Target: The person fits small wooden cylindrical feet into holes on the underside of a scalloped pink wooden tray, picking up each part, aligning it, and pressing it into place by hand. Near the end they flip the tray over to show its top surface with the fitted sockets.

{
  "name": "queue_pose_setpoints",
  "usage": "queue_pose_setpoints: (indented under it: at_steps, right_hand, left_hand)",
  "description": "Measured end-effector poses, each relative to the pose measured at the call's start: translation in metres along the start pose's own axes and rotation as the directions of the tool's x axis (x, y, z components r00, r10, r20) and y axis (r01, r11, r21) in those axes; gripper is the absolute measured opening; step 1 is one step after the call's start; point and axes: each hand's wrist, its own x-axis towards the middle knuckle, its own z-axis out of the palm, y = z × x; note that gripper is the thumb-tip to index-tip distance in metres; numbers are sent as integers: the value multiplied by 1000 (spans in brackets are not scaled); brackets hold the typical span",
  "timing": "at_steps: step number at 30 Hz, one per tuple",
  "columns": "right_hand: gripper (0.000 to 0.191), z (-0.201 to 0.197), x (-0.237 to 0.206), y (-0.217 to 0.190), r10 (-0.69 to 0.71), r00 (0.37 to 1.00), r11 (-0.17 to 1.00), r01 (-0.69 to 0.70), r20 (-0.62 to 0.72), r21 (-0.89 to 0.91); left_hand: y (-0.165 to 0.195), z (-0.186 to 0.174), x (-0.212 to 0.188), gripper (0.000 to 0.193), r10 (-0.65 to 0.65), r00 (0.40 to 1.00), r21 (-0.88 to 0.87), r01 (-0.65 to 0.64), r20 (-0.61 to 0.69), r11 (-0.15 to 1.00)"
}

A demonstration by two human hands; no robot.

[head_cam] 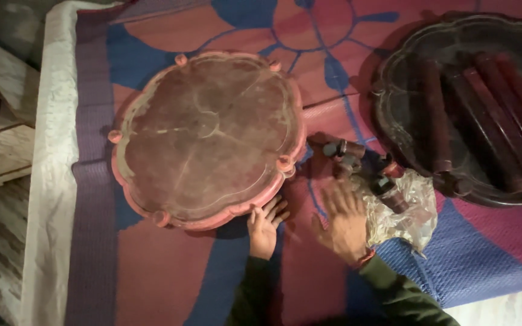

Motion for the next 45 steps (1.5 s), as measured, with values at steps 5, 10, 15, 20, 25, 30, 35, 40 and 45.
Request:
queue_pose_setpoints:
  at_steps: [5, 10, 15, 20, 25, 30, 35, 40, 45]
  right_hand:
    - [76, 14, -3, 13, 72, 902, 859, -273, 426, 434]
    - [89, 22, 17, 34, 69, 996, 941, -82, 51, 328]
    - [96, 9, 30, 43, 160, 978, 971, -180, 131, 159]
    - [77, 12, 39, 14, 57, 919, 878, -232, 389, 419]
    - [79, 32, 71, -10, -1, 970, 591, -195, 243, 783]
    - [77, 31, 95, -14, 5, 922, 219, -379, 387, 899]
    - [57, 27, 106, -17, -48, 919, 243, -370, 392, 897]
    - [51, 18, 100, -20, -24, 900, 342, -401, 434, 850]
    - [61, 25, 107, -24, -168, 854, 486, -363, 493, 795]
  left_hand:
    - [1, 3, 2, 68, -28, 999, 77, 29, -23, 997]
    - [5, 6, 3, 74, -54, 997, 136, 61, -50, 989]
    - [9, 12, 7, 78, -84, 995, 175, 93, -61, 980]
    - [8, 12, 9, 77, -85, 992, 193, 101, -89, 976]
    - [14, 19, 10, 65, -66, 989, 17, 69, -134, 997]
    - [30, 40, 15, 57, -103, 994, -240, 91, -40, 967]
    - [35, 56, 27, 47, -125, 990, -375, 89, -72, 923]
    - [32, 50, 29, 14, -59, 998, -393, 43, -30, 918]
    - [31, 33, 12, 15, 17, 995, -542, 38, 97, 840]
